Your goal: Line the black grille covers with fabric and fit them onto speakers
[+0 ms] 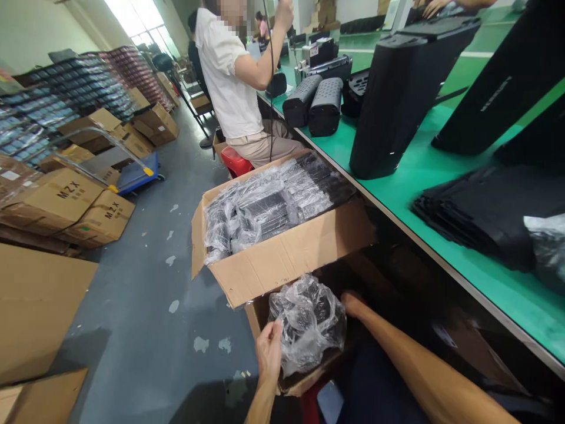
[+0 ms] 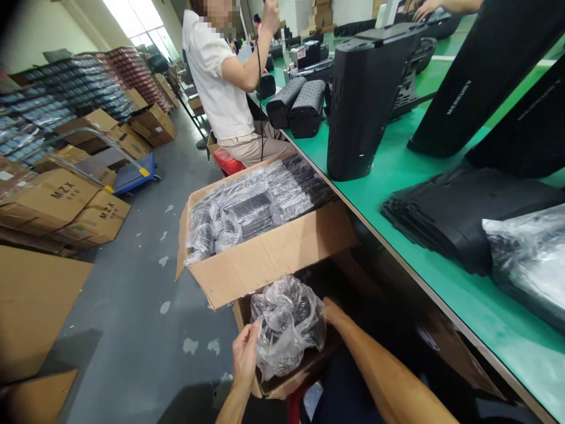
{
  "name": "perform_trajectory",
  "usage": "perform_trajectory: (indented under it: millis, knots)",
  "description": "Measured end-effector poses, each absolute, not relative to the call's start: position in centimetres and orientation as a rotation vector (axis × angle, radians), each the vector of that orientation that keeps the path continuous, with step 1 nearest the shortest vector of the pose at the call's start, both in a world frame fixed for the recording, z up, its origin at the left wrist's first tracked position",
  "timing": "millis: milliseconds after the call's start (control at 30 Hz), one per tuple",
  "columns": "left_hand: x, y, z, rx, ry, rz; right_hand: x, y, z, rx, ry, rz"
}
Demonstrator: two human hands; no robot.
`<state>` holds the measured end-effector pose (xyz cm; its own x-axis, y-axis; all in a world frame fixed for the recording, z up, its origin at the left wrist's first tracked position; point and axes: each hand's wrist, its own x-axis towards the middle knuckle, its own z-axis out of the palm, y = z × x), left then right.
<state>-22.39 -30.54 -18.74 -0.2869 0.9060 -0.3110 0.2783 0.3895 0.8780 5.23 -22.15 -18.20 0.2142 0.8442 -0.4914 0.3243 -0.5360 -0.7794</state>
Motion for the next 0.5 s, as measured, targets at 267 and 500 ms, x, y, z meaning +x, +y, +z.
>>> perform_trajectory:
  millis: [267, 500]
  knots:
    - [-22.1, -29.4, -18.4, 1.216, 1.782, 0.804, 5.4, -23.6, -17.4, -2.012, -1.165, 1.311]
    - [-19.6, -29.3, -18.0, 1.31, 1.699, 0.781, -5.0, -28.6, -18.2, -1.781, -1.298, 1.553]
